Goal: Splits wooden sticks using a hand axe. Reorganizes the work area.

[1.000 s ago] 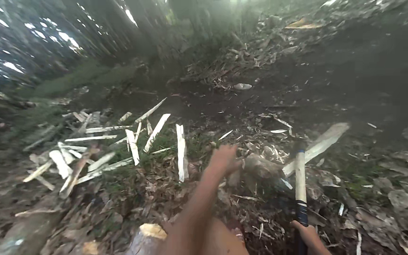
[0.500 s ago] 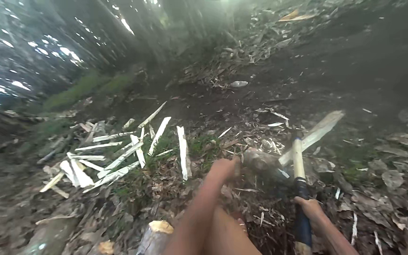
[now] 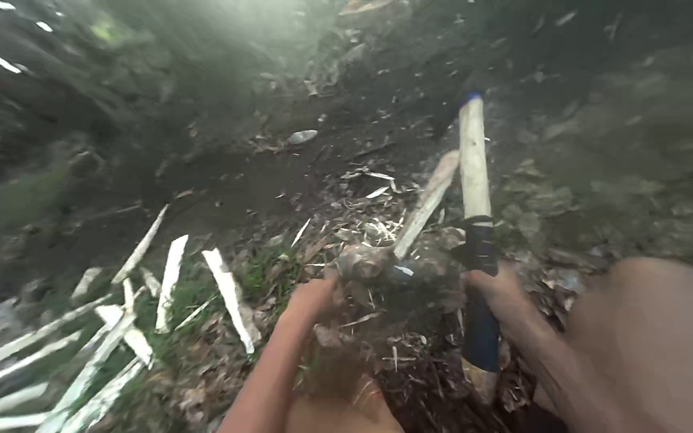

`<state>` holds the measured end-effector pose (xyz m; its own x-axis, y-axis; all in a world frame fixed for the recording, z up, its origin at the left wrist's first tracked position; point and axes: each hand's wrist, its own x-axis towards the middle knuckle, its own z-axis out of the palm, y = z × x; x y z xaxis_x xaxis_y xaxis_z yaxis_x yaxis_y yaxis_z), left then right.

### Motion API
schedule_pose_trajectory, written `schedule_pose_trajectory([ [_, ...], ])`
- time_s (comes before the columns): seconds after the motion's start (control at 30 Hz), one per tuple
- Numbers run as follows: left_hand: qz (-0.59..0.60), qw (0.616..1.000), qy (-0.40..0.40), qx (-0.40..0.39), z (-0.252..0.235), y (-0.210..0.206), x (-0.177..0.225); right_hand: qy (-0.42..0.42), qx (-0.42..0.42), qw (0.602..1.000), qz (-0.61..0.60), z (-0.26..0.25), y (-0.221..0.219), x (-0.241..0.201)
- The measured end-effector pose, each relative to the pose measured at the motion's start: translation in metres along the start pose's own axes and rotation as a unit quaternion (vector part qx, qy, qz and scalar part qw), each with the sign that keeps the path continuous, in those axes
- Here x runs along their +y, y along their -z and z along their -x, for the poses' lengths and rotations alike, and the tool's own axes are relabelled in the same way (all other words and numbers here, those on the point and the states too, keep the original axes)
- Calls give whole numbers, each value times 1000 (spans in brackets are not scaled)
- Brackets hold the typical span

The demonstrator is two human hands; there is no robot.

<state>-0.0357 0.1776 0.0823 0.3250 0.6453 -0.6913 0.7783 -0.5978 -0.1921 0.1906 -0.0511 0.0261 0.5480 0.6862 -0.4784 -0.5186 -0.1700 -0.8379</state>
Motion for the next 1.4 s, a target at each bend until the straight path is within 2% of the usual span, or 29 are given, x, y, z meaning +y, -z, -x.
schedule_pose_trajectory([
  [0.07,-27,1000,-11,-12,-18,7,16,-7,37,999,-4,10,8,-2],
  [0.17,-22,999,-40,16,-54,18,57,-41,94,995,8,18,28,16],
  [0.27,40,996,-37,65,-96,18,111,-133,155,979,-24,8,46,38],
  [0.37,120,989,8,88,-146,3,150,-228,151,943,-191,-11,53,58],
  [0.43,151,982,39,108,-175,-9,165,-240,117,911,-314,-16,44,68],
  [0.47,166,977,52,121,-187,-14,172,-241,119,909,-319,-18,41,70],
  [0.53,171,971,80,147,-206,-22,177,-247,150,923,-255,-22,37,73],
  [0.63,168,974,94,119,-222,-29,164,-269,190,929,-166,-23,25,75],
  [0.8,190,973,81,107,-247,-38,153,-267,183,927,-188,-26,18,80],
  [1.0,180,978,68,80,-241,-37,149,-267,177,921,-222,-25,20,79],
  [1.1,139,980,63,128,-213,-47,175,-266,188,916,-235,-24,16,79],
  [1.2,70,973,69,210,-177,-77,207,-252,195,913,-254,-25,11,77],
  [1.27,38,965,82,245,-157,-92,212,-245,197,913,-262,-25,11,77],
  [1.4,6,960,94,264,-123,-105,204,-234,190,913,-273,-24,13,72],
])
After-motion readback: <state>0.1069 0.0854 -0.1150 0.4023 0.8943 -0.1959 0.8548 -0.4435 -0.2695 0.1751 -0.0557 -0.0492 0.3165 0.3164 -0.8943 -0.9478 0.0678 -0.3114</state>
